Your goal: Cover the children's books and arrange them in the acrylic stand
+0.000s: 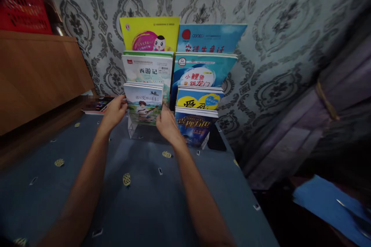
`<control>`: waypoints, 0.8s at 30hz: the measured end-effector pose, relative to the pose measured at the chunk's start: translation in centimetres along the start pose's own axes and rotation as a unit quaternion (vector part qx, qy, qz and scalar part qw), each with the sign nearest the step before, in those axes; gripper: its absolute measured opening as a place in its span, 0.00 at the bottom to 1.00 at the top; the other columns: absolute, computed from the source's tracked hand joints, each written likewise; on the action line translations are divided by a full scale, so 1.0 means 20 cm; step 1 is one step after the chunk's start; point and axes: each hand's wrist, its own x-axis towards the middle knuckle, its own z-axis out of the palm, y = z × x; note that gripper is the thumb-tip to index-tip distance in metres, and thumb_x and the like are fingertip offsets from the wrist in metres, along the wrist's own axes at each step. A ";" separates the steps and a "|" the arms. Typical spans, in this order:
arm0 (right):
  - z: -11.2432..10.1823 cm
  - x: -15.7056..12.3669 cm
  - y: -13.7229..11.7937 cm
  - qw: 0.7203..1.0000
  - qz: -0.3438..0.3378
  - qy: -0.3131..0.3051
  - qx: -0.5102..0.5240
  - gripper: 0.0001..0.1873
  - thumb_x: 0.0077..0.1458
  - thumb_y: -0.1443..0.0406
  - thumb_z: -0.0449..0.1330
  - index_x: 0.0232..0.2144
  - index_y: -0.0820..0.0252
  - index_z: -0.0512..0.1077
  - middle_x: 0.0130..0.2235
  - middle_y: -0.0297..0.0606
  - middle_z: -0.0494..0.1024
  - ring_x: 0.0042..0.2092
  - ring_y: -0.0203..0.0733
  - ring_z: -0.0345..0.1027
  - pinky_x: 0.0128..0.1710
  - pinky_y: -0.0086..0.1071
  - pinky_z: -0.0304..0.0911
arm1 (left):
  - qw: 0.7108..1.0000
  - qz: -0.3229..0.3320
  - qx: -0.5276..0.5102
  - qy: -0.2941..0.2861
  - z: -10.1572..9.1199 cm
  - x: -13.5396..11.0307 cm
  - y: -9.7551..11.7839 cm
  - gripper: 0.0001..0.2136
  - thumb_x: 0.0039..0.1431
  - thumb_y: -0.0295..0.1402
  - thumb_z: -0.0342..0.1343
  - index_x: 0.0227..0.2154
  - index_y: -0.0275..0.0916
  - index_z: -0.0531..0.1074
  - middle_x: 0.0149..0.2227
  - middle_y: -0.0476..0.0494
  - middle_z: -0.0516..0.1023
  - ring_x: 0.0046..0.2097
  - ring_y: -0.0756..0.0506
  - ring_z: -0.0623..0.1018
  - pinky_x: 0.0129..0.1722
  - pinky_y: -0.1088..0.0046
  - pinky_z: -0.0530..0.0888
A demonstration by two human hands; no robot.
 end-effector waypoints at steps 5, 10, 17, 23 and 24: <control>-0.02 -0.07 -0.01 0.997 0.048 -0.020 0.065 0.29 0.57 0.70 0.49 0.61 0.68 0.64 0.38 0.48 0.82 0.42 0.55 0.79 0.49 0.52 0.72 | 0.999 -0.025 -0.028 0.008 -0.01 0.02 -0.07 0.22 0.60 0.26 0.46 0.56 0.36 0.71 0.45 0.37 0.82 0.47 0.40 0.81 0.54 0.58 0.76; 0.05 -0.12 -0.02 0.975 0.121 -0.070 0.171 0.36 0.58 0.70 0.47 0.68 0.67 0.54 0.35 0.44 0.83 0.34 0.50 0.82 0.40 0.46 0.77 | 0.999 -0.018 -0.029 0.010 -0.01 0.03 -0.08 0.20 0.61 0.27 0.47 0.55 0.36 0.72 0.43 0.38 0.83 0.47 0.40 0.81 0.53 0.58 0.76; 0.10 -0.10 0.00 0.976 0.150 -0.057 0.146 0.41 0.57 0.69 0.48 0.71 0.79 0.43 0.34 0.48 0.84 0.37 0.54 0.82 0.45 0.48 0.76 | 1.000 0.004 0.004 0.003 0.00 0.01 -0.03 0.18 0.60 0.27 0.46 0.49 0.38 0.75 0.40 0.40 0.84 0.45 0.39 0.81 0.52 0.61 0.75; 0.09 -0.09 -0.02 0.975 0.157 -0.036 0.152 0.41 0.56 0.71 0.49 0.71 0.73 0.47 0.50 0.56 0.81 0.32 0.46 0.82 0.41 0.40 0.77 | 1.000 0.009 0.018 0.001 0.01 0.02 -0.02 0.16 0.58 0.26 0.47 0.44 0.38 0.76 0.38 0.39 0.83 0.42 0.40 0.81 0.48 0.64 0.76; 0.08 -0.09 -0.02 0.976 0.159 -0.035 0.148 0.40 0.56 0.71 0.49 0.70 0.72 0.48 0.52 0.57 0.80 0.31 0.45 0.81 0.39 0.39 0.78 | 1.000 0.007 0.020 0.001 0.01 0.01 -0.02 0.16 0.57 0.26 0.47 0.44 0.38 0.76 0.38 0.39 0.83 0.42 0.40 0.81 0.48 0.64 0.76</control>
